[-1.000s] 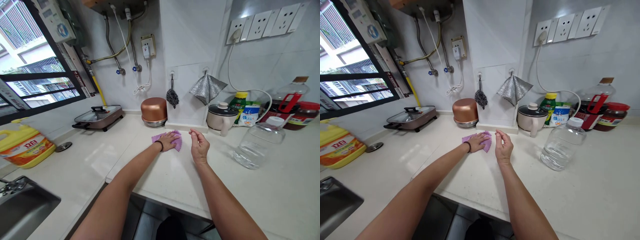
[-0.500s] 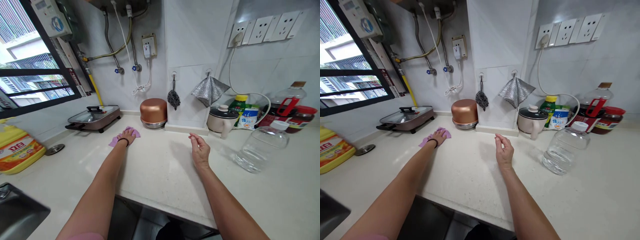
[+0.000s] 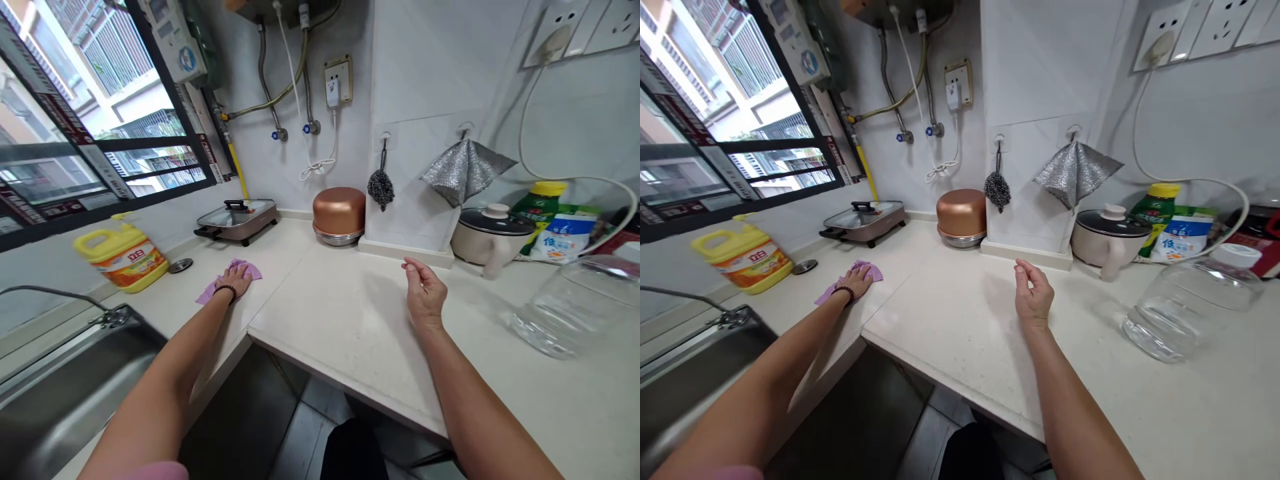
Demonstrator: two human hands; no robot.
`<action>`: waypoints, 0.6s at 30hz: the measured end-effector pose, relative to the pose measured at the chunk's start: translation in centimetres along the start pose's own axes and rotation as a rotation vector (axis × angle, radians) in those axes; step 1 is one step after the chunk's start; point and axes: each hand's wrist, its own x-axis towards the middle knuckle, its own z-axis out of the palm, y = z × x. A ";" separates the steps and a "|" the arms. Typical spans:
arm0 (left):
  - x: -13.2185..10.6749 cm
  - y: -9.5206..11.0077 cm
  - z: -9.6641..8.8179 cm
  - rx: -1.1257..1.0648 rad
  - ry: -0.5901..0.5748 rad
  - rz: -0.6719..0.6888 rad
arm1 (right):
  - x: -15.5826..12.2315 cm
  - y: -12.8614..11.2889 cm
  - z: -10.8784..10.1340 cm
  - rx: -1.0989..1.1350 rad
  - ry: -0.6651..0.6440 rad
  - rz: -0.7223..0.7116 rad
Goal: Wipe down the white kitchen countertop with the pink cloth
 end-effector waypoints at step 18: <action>-12.8 15.8 0.1 -0.055 -0.046 0.398 | -0.2 -0.6 0.7 0.026 -0.005 0.001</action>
